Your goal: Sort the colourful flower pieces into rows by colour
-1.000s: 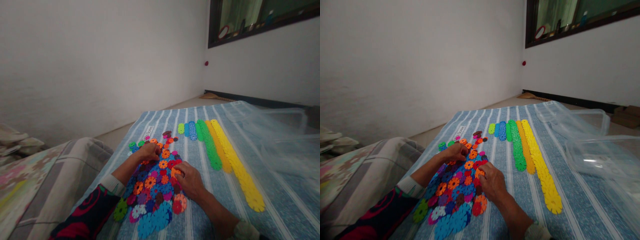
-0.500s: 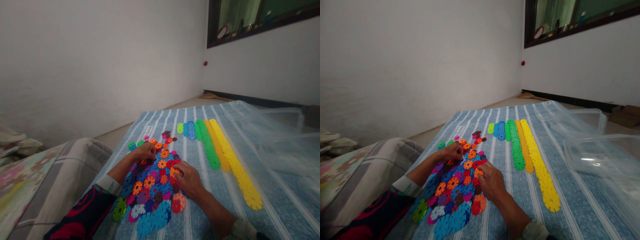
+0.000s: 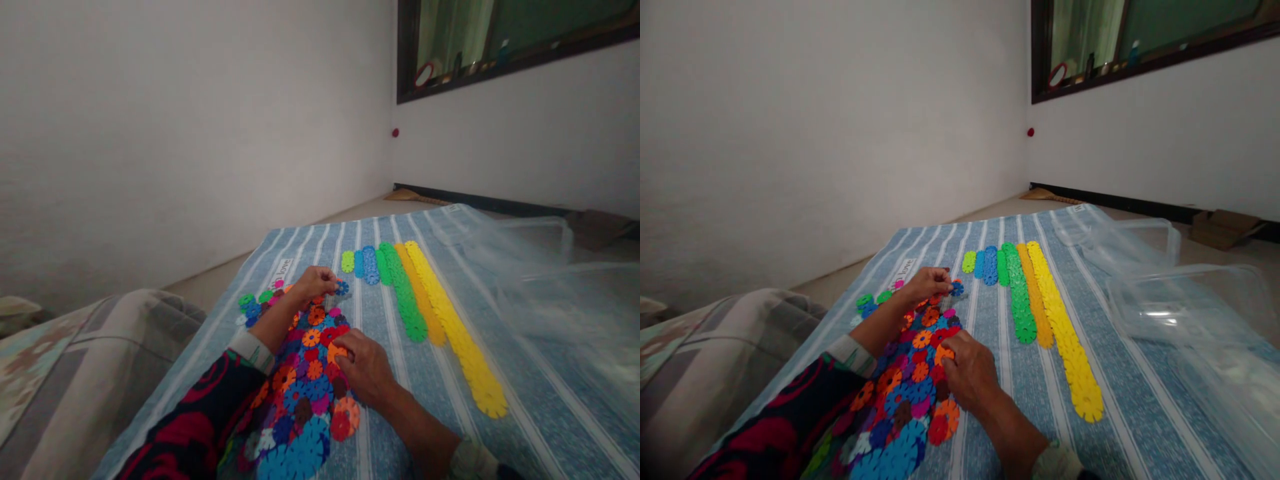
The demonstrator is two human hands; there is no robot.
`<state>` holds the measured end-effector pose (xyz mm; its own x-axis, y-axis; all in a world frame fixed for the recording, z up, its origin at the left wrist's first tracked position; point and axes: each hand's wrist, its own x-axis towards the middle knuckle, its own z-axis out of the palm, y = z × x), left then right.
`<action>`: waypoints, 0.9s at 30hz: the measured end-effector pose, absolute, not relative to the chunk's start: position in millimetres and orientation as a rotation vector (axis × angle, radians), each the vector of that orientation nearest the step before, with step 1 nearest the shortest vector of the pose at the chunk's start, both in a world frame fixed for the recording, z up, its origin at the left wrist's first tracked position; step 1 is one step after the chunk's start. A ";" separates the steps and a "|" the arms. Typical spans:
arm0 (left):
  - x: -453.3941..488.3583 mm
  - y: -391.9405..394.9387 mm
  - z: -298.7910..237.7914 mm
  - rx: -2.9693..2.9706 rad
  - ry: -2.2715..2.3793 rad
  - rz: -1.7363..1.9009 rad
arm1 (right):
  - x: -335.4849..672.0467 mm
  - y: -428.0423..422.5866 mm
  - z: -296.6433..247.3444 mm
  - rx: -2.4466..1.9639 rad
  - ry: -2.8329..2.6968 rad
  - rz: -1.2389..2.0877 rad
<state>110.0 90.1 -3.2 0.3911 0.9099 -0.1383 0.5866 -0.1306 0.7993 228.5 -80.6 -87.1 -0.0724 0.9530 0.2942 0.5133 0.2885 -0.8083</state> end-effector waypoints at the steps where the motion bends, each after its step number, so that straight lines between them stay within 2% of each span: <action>1: 123.6 93.5 -9.2 1.810 1.296 0.533 | 228.6 -80.4 -87.1 -1.337 -1.715 0.656; 10: 188.0 112.1 -39.8 1.801 1.284 0.639 | 226.5 -79.9 -85.8 -1.344 -1.693 0.665; 27: 179.0 121.7 -42.2 1.916 1.345 0.709 | 226.7 -80.5 -87.1 -1.346 -1.694 0.658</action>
<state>179.0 121.7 -42.2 0.3168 0.9472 0.0487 0.5758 -0.2329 0.7837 226.7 -80.5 -87.1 -0.0571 0.9541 0.2939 0.5053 0.2815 -0.8158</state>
